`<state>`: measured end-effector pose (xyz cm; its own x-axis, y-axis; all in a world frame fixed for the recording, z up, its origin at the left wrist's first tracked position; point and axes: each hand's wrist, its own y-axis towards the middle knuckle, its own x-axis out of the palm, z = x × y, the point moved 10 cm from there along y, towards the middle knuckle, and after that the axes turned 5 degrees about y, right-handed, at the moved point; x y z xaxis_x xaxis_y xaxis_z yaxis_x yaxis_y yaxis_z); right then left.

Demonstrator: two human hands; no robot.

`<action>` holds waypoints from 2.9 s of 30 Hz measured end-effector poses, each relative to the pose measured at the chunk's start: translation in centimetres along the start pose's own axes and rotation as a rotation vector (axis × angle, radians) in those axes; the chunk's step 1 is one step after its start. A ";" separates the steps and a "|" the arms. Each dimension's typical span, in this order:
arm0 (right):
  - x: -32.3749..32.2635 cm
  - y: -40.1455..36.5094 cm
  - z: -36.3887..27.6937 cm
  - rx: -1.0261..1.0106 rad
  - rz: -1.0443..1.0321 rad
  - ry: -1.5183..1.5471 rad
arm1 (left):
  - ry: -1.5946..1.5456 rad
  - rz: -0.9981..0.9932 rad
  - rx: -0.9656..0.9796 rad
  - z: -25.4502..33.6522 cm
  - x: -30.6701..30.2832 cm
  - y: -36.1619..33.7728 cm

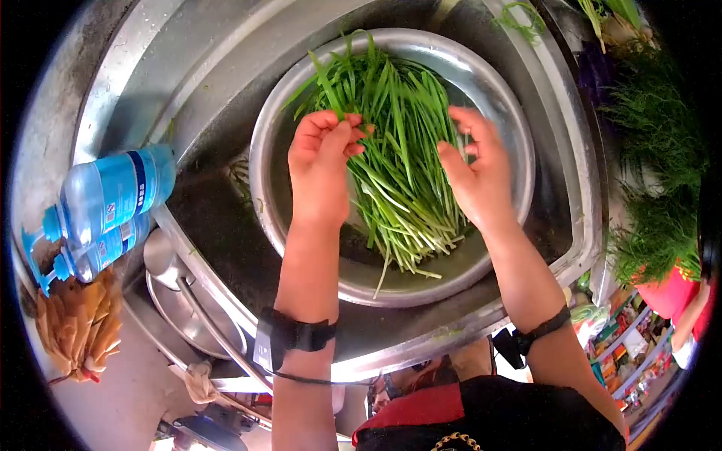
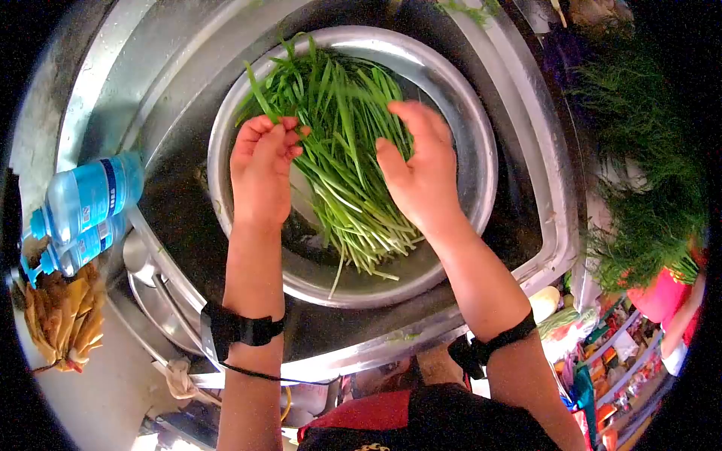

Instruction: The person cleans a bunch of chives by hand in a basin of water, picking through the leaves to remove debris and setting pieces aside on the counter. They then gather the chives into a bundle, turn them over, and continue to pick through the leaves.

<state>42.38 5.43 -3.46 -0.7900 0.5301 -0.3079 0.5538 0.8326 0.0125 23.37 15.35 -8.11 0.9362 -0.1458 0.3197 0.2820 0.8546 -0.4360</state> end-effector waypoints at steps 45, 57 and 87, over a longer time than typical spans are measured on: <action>4.5 3.8 -7.3 -0.160 0.187 0.575 | 1.406 0.631 0.221 8.6 -20.2 -17.0; 10.9 6.1 3.2 0.109 0.061 -0.150 | 1.414 0.634 0.239 8.7 -20.2 -17.2; 19.5 -4.7 -9.2 -0.037 -0.536 0.158 | 1.422 0.655 0.190 8.8 -20.1 -17.1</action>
<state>22.01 13.35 -0.77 -0.9898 0.0463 -0.1344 0.0564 0.9958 -0.0721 -2.07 8.11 0.34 0.3339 0.0224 -0.9424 -0.1617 0.9863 -0.0338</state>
